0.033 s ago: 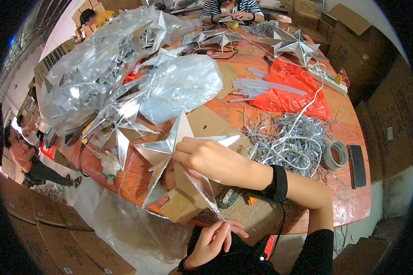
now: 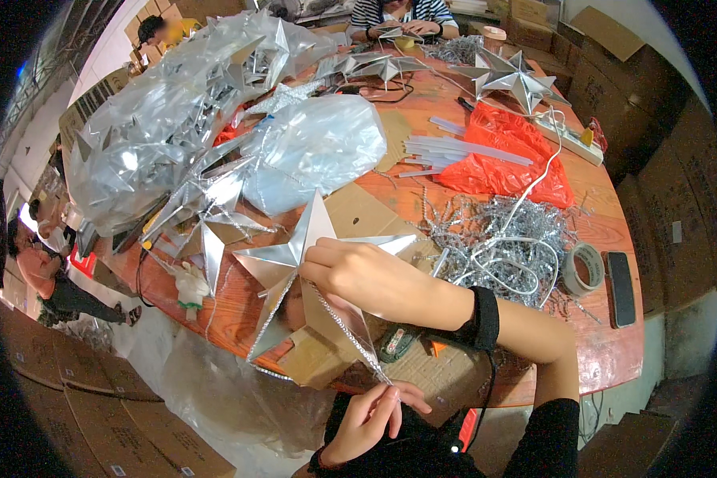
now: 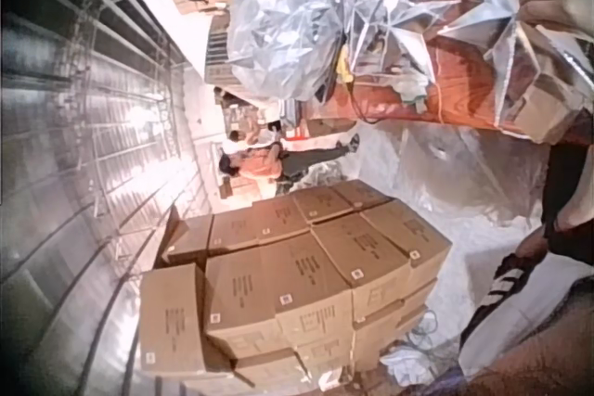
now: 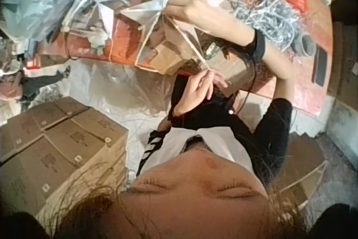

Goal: Assembling and decorating large silver star holiday decorations using a glue gun and silver trim.

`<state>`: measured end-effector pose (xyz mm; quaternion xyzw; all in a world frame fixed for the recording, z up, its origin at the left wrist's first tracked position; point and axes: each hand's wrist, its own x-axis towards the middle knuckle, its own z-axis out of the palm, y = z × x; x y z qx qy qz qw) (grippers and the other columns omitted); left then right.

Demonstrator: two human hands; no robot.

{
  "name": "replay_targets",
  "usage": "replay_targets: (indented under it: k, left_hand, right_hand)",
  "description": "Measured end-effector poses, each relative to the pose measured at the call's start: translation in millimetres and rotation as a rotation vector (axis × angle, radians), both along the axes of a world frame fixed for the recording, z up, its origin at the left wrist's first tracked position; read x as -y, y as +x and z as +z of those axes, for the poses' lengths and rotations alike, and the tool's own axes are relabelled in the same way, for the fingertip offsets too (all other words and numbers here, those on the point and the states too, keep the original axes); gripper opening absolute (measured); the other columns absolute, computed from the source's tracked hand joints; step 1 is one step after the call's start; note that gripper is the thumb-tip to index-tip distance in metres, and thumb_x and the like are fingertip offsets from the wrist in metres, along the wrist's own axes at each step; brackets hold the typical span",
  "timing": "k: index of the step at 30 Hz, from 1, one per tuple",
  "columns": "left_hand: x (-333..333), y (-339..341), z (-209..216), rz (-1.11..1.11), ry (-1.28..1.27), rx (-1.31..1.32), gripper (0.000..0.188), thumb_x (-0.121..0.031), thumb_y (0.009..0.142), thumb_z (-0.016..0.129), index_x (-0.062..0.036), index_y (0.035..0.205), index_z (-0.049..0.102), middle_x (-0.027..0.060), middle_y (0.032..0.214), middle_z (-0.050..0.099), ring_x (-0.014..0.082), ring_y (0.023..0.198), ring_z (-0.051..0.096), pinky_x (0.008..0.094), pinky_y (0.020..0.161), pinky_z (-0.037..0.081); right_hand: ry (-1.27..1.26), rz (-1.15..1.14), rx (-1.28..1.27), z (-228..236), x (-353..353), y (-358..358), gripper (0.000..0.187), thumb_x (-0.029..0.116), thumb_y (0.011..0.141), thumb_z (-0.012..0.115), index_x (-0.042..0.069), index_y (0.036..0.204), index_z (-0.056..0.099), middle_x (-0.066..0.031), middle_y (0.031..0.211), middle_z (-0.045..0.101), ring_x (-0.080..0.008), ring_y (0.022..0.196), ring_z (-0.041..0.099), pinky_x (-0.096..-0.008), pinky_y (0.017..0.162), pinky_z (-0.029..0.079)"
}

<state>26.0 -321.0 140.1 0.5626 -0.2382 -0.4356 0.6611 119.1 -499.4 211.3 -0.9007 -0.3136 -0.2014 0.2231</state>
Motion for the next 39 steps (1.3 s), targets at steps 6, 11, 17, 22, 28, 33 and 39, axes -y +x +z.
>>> replay_targets:
  k: [6,11,17,22,28,33,39]
  left_hand:
    - [4,1,1,-0.031,0.006,0.002,0.031,-0.014,0.099,0.030,0.0084,0.103,0.051,0.0157,0.095,0.066,0.0051,0.047,0.045,0.0169,0.049,0.038]
    - [-1,1,-4,0.012,0.012,0.036,0.031,-0.014,0.099,0.029,0.0076,0.103,0.051,0.0156,0.093,0.066,0.0053,0.046,0.045,0.0171,0.048,0.038]
    - [2,3,-5,0.001,0.020,0.031,0.032,-0.014,0.099,0.028,0.0074,0.104,0.052,0.0154,0.092,0.066,0.0055,0.046,0.045,0.0174,0.047,0.038]
    - [4,1,-15,0.030,-0.019,0.010,0.031,-0.017,0.100,0.034,0.0056,0.107,0.053,0.0083,0.091,0.067,0.0032,0.047,0.043,0.0168,0.044,0.033]
    - [5,2,-15,0.037,-0.001,0.034,0.031,-0.018,0.100,0.034,0.0055,0.106,0.053,0.0085,0.091,0.067,0.0033,0.046,0.043,0.0167,0.044,0.034]
    - [1,4,-19,0.097,0.002,0.035,0.031,-0.017,0.100,0.034,0.0056,0.106,0.053,0.0089,0.091,0.067,0.0034,0.045,0.043,0.0167,0.043,0.034]
    - [9,2,-16,0.076,-0.025,-0.001,0.031,-0.017,0.100,0.034,0.0058,0.104,0.054,0.0097,0.089,0.068,0.0034,0.043,0.042,0.0164,0.042,0.033]
  right_hand:
    - [-0.008,-0.020,-0.009,0,3,-3,0.024,0.007,0.066,0.060,-0.001,0.086,0.050,-0.0121,0.083,0.051,-0.0290,0.084,0.054,-0.0356,0.073,0.048]
    - [0.004,0.001,0.003,-3,-3,2,0.025,0.006,0.065,0.061,-0.001,0.087,0.050,-0.0121,0.083,0.051,-0.0289,0.084,0.054,-0.0357,0.073,0.048]
    - [0.001,-0.016,-0.012,-2,-1,0,0.026,0.005,0.064,0.061,-0.001,0.086,0.050,-0.0118,0.083,0.051,-0.0287,0.084,0.054,-0.0354,0.073,0.049]
    - [-0.002,-0.023,-0.009,-1,0,-2,0.026,0.005,0.065,0.061,-0.001,0.087,0.050,-0.0116,0.083,0.050,-0.0284,0.084,0.054,-0.0353,0.073,0.049]
    - [-0.001,-0.020,0.012,-2,0,-1,0.025,0.006,0.065,0.061,-0.001,0.087,0.050,-0.0117,0.082,0.050,-0.0283,0.084,0.054,-0.0353,0.073,0.049]
    - [0.024,0.018,0.004,-5,-6,5,0.026,0.006,0.065,0.062,-0.001,0.086,0.050,-0.0121,0.082,0.051,-0.0286,0.084,0.054,-0.0355,0.073,0.048]
    - [-0.006,-0.030,0.000,-1,2,-4,0.026,0.005,0.065,0.062,-0.001,0.086,0.049,-0.0122,0.082,0.051,-0.0289,0.084,0.054,-0.0356,0.073,0.048]
